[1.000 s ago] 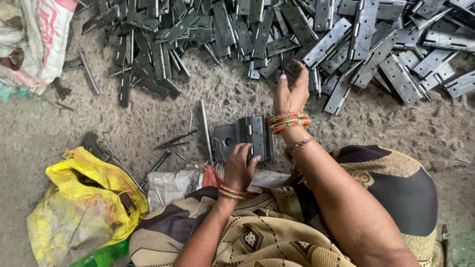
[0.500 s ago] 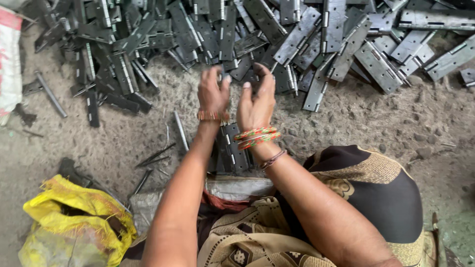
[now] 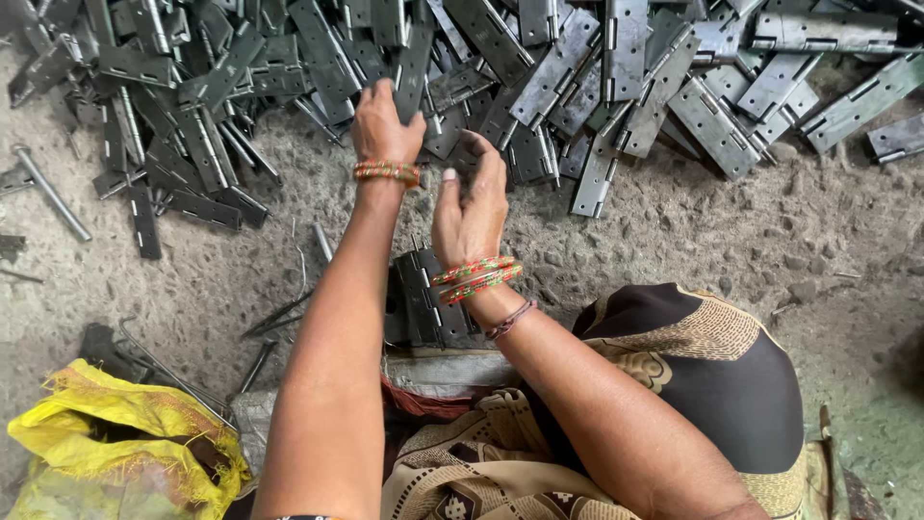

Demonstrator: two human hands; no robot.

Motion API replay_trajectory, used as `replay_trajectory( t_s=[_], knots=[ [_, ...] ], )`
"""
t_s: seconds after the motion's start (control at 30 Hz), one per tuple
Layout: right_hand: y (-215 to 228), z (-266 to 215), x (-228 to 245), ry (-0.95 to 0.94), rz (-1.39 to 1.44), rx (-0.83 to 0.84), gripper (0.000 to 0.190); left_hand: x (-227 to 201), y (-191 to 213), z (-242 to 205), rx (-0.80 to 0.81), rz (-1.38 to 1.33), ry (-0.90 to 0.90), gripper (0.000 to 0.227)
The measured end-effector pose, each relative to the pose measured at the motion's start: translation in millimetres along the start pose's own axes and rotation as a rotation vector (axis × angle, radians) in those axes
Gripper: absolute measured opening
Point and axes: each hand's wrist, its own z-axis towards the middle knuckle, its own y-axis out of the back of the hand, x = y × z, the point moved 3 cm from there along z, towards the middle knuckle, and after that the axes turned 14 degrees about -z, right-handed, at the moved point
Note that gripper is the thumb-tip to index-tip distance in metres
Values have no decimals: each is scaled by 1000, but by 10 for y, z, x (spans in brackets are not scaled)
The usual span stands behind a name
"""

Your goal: The person sits on the floor and assembles metal hinges by hand. They pick up hinge plates and pins from a large pile, align them on a small metal block, and use a cylindrical tool to press the pins into place. The assembled hinges are placed into a nearby bucket.

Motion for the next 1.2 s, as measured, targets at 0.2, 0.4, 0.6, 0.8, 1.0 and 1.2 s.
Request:
replay_trajectory(
  t_s=[0.2, 0.4, 0.6, 0.8, 1.0, 1.2],
  knots=[
    [-18, -13, -58, 24, -43, -8, 41, 480, 493, -880, -53, -124, 23, 20],
    [-188, -80, -326, 75, -75, 7, 39, 1303, 643, -2110, -134, -1210, 886, 21],
    [-505, -270, -800, 61, -169, 245, 35, 791, 1283, -2273, -280, -1281, 637, 19],
    [-598, -673, -1110, 137, -260, 428, 32, -323, 2335, -2382, -543, -1006, -78, 19],
    [-398, -1149, -970, 277, -318, 496, 31, -219, 2117, -2569, -768, -471, -170, 33],
    [-68, -1171, -852, 259, -299, 482, 33, 603, 1046, -3046, 14, 48, 506, 26]
  ],
)
